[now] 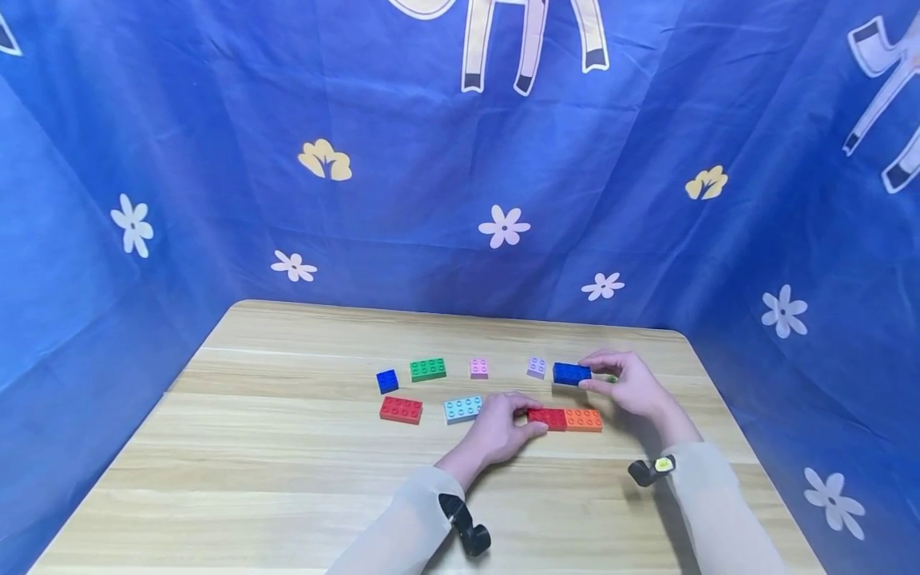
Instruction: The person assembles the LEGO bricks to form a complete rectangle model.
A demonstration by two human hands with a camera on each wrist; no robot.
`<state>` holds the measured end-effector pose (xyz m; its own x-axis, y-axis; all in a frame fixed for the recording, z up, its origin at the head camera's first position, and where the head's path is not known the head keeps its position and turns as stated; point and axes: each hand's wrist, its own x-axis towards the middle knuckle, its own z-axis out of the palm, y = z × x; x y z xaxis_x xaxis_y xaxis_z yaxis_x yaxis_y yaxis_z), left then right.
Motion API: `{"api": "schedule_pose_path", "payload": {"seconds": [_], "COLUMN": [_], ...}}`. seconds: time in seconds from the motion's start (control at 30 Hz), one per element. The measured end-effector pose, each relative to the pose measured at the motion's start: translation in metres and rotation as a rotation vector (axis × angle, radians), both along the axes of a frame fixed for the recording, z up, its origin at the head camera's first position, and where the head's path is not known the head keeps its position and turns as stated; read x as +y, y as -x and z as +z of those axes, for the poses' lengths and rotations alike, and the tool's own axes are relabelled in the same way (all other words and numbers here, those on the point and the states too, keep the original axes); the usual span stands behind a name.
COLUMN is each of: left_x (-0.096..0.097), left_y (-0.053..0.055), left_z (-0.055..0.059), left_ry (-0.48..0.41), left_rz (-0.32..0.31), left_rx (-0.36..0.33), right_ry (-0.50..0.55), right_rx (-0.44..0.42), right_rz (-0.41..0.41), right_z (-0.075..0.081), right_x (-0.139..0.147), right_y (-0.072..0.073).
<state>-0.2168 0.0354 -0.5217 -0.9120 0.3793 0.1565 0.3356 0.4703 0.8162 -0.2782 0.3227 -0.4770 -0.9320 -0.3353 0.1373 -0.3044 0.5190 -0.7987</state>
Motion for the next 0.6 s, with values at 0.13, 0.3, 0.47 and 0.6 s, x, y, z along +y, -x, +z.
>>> {"api": "schedule_pose_path", "payload": {"seconds": [0.13, 0.3, 0.47, 0.6], "left_x": [0.000, 0.001, 0.002, 0.003], "left_y": [0.000, 0.001, 0.002, 0.003], "left_z": [0.000, -0.002, -0.001, 0.002], "left_ry": [-0.002, -0.003, -0.017, -0.018], "left_rz": [0.001, 0.003, 0.012, 0.024], "left_rx": [0.001, 0.005, -0.023, -0.057], "right_ry": [0.026, 0.045, 0.057, 0.077], "right_rx": [0.032, 0.025, 0.000, 0.006], "right_rz": [0.041, 0.058, 0.067, 0.100], "right_z": [0.001, 0.001, -0.002, -0.007], "right_x": [-0.002, -0.004, -0.004, -0.004], "right_y": [-0.009, -0.019, -0.029, -0.034]}}
